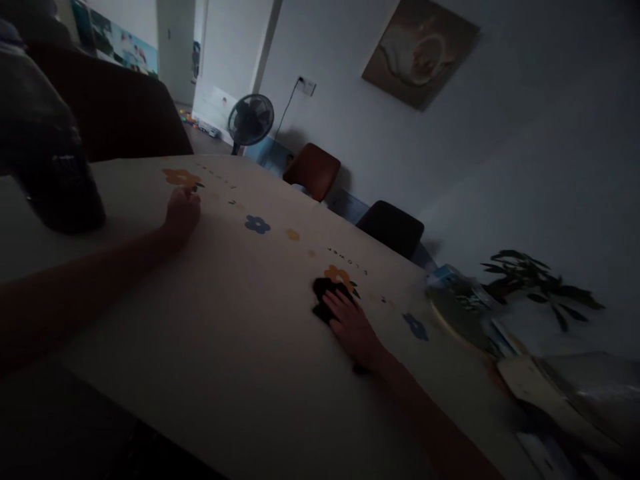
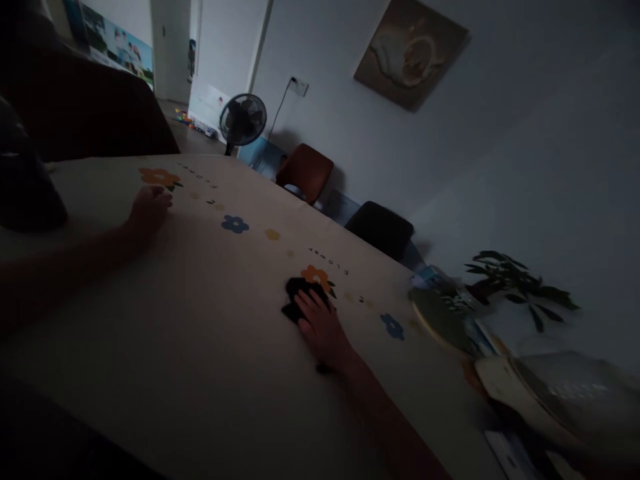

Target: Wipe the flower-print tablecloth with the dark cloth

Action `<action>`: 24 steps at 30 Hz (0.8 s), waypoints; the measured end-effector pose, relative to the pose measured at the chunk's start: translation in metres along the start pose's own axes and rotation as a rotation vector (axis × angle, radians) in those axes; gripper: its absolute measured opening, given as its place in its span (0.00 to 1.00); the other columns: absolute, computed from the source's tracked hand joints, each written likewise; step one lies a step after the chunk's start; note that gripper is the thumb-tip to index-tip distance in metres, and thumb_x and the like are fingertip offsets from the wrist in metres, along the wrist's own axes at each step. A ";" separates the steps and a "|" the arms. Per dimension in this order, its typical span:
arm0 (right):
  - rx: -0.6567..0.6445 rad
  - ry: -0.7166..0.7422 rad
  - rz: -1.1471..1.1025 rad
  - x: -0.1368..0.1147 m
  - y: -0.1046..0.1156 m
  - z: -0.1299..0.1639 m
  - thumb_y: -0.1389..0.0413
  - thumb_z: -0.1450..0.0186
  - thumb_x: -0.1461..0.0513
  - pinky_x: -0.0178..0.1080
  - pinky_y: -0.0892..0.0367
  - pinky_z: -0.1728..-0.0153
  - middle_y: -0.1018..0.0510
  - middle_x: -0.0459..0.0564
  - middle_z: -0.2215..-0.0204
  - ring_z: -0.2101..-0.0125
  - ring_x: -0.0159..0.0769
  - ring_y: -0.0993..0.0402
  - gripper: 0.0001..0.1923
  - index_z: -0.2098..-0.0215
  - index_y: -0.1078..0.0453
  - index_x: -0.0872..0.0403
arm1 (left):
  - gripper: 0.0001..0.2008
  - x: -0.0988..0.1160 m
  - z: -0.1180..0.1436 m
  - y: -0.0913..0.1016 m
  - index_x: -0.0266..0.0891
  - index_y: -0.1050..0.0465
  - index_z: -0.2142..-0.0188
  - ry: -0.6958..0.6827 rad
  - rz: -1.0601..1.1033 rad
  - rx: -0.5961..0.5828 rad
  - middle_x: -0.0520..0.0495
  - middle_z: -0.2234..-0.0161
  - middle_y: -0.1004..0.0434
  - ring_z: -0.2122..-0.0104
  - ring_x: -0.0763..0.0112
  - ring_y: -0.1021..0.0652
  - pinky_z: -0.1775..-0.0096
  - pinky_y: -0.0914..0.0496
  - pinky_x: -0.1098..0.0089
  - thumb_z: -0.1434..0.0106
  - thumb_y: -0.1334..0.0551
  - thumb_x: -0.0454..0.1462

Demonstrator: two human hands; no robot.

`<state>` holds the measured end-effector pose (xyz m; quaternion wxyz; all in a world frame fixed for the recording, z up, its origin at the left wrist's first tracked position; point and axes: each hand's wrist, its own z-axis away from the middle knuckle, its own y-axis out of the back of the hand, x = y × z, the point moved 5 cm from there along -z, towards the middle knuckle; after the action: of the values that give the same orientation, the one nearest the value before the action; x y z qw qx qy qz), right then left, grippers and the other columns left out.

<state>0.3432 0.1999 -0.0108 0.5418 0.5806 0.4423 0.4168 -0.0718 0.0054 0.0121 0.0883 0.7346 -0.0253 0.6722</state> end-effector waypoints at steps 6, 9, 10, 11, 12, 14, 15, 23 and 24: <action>0.126 0.042 0.158 0.010 0.003 0.150 0.60 0.29 0.60 0.57 0.40 0.41 0.38 0.54 0.36 0.35 0.48 0.45 0.29 0.29 0.49 0.50 | 0.04 0.004 0.004 0.004 0.36 0.38 0.63 0.054 0.002 -0.006 0.50 0.70 0.37 0.71 0.73 0.34 0.69 0.42 0.72 0.37 0.46 0.28; 0.158 0.043 0.209 0.011 0.007 0.200 0.58 0.30 0.60 0.55 0.38 0.42 0.37 0.54 0.37 0.37 0.48 0.41 0.32 0.28 0.54 0.49 | 0.04 0.007 0.009 0.005 0.36 0.38 0.64 0.068 0.010 -0.008 0.50 0.71 0.38 0.73 0.74 0.36 0.71 0.43 0.72 0.38 0.45 0.28; 0.160 0.036 0.218 0.010 0.009 0.210 0.57 0.30 0.60 0.54 0.38 0.42 0.37 0.54 0.37 0.37 0.48 0.41 0.33 0.28 0.55 0.49 | 0.04 0.008 0.010 0.006 0.36 0.38 0.64 0.069 0.016 -0.010 0.51 0.71 0.37 0.73 0.74 0.36 0.71 0.43 0.72 0.38 0.45 0.28; 0.160 0.028 0.223 0.009 0.011 0.217 0.56 0.30 0.60 0.53 0.38 0.42 0.37 0.53 0.37 0.37 0.47 0.42 0.33 0.28 0.56 0.48 | 0.04 0.008 0.012 0.006 0.36 0.38 0.64 0.068 0.024 -0.011 0.51 0.71 0.38 0.73 0.74 0.36 0.71 0.43 0.72 0.38 0.46 0.28; 0.163 0.022 0.226 0.006 0.013 0.220 0.55 0.30 0.60 0.53 0.39 0.41 0.37 0.53 0.36 0.36 0.46 0.43 0.34 0.27 0.57 0.48 | 0.04 0.009 0.012 0.005 0.36 0.39 0.64 0.066 0.032 -0.012 0.51 0.71 0.38 0.73 0.74 0.36 0.71 0.43 0.72 0.38 0.46 0.28; 0.175 0.025 0.230 -0.002 0.016 0.217 0.55 0.30 0.60 0.55 0.43 0.39 0.38 0.52 0.36 0.34 0.46 0.49 0.34 0.28 0.57 0.49 | 0.05 0.009 0.013 0.005 0.36 0.39 0.64 0.062 0.050 -0.012 0.51 0.70 0.37 0.73 0.75 0.35 0.70 0.42 0.72 0.38 0.47 0.27; 0.177 0.043 0.229 -0.008 0.017 0.212 0.55 0.30 0.60 0.56 0.46 0.37 0.39 0.52 0.36 0.33 0.46 0.52 0.34 0.28 0.57 0.49 | 0.05 0.009 0.013 0.004 0.36 0.39 0.63 0.061 0.057 -0.011 0.51 0.70 0.37 0.72 0.75 0.34 0.70 0.41 0.72 0.38 0.47 0.27; 0.020 0.285 0.072 -0.073 0.023 0.113 0.54 0.28 0.56 0.62 0.63 0.34 0.44 0.50 0.33 0.31 0.48 0.64 0.31 0.29 0.53 0.50 | 0.04 0.015 0.007 0.002 0.35 0.40 0.65 0.071 0.124 -0.010 0.50 0.70 0.36 0.73 0.77 0.34 0.70 0.41 0.72 0.37 0.47 0.26; -0.007 0.314 0.050 -0.083 0.024 0.097 0.54 0.28 0.55 0.63 0.63 0.34 0.44 0.50 0.33 0.31 0.48 0.65 0.30 0.29 0.51 0.51 | 0.04 0.017 0.006 0.003 0.35 0.40 0.66 0.066 0.137 -0.010 0.50 0.69 0.36 0.73 0.77 0.34 0.70 0.41 0.72 0.37 0.47 0.26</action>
<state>0.4160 0.0938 0.0066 0.4574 0.5172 0.5056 0.5174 -0.0649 0.0031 0.0286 0.0466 0.7081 -0.0758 0.7004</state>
